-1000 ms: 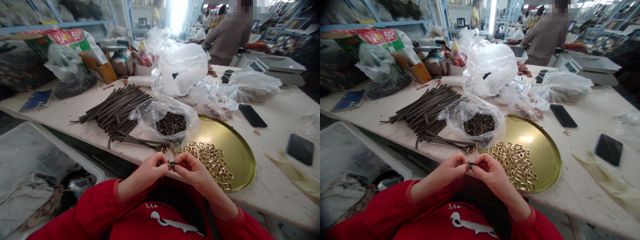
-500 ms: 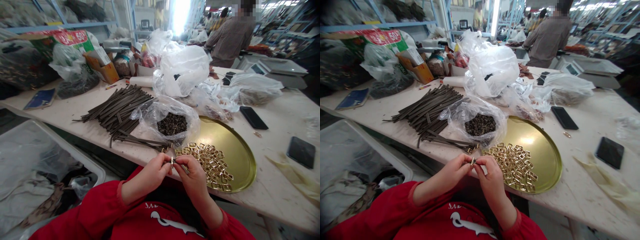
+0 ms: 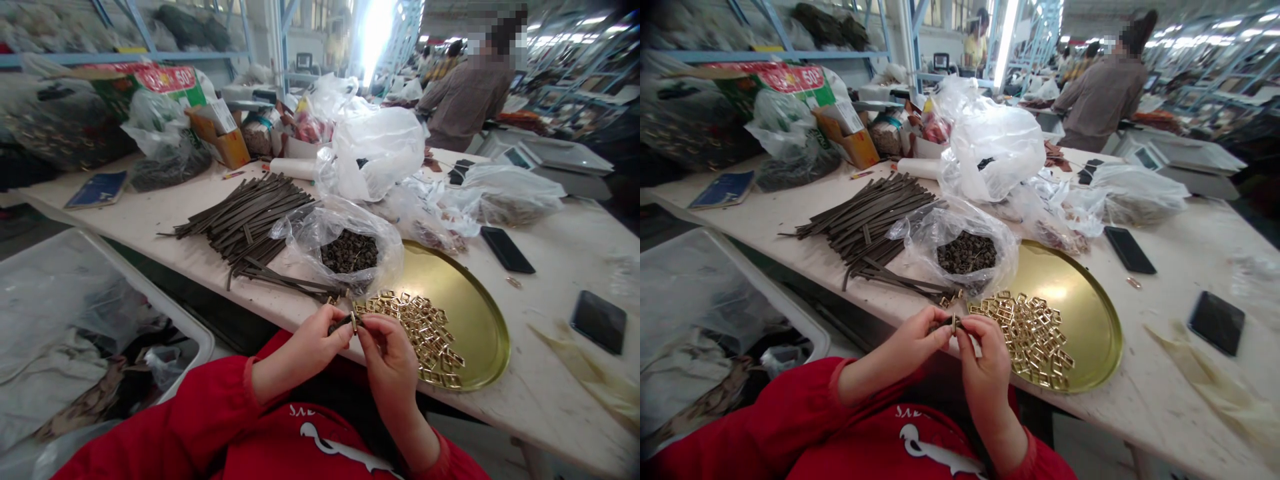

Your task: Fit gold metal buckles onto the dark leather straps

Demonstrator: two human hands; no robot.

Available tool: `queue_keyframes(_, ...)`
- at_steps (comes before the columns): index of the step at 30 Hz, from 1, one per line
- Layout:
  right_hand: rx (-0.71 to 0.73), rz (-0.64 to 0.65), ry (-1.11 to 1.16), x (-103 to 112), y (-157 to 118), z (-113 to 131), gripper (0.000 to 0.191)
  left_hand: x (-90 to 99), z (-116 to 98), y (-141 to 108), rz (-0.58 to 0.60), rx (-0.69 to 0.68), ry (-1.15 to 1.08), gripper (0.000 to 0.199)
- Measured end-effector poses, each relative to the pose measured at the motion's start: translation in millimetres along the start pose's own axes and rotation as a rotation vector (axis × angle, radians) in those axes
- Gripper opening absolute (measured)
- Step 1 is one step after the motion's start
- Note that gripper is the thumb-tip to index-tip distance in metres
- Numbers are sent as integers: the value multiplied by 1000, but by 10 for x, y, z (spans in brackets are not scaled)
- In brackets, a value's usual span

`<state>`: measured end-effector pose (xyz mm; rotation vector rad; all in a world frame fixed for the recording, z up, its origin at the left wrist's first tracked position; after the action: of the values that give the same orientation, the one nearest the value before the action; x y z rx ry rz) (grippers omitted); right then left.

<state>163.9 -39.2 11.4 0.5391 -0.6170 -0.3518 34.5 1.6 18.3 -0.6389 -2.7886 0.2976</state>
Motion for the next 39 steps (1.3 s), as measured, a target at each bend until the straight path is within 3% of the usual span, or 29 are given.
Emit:
queue_keyframes(5,145,82,-68,-32,-21,74,21,-11,64,16,-39,12,-95,18)
queue_keyframes(10,202,31,-94,-20,7,46,20,-19,144,27,-1,-2,-138,18)
queue_keyframes(14,-51,75,-4,-14,48,-27,16,28,131,29,-38,-11,-87,16)
queue_keyframes(18,-368,137,279,-69,47,-88,22,32,59,13,27,-53,-21,33)
queue_keyframes(23,-548,159,583,-110,109,-173,28,30,-56,0,163,-118,26,46)
queue_keyframes(28,-724,315,769,-168,166,-279,32,69,-132,33,293,-163,107,37)
queue_keyframes(33,-854,417,879,-271,229,-294,32,143,-95,135,259,-86,16,22)
queue_keyframes(36,-768,508,776,-300,435,-342,33,195,-69,217,235,-6,-76,18)
queue_keyframes(39,-454,453,358,-306,862,-527,29,250,-52,308,199,70,-142,17)
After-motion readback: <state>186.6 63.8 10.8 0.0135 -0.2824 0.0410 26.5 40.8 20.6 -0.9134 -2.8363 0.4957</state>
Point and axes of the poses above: each hand's wrist, its own y-axis towards the middle knuckle, its own x-axis out of the back of the hand, z = x × y, the point moved 3 cm from there along y, towards the middle knuckle, and after that the axes turned 4 degrees about x, right-handed, at the moved point
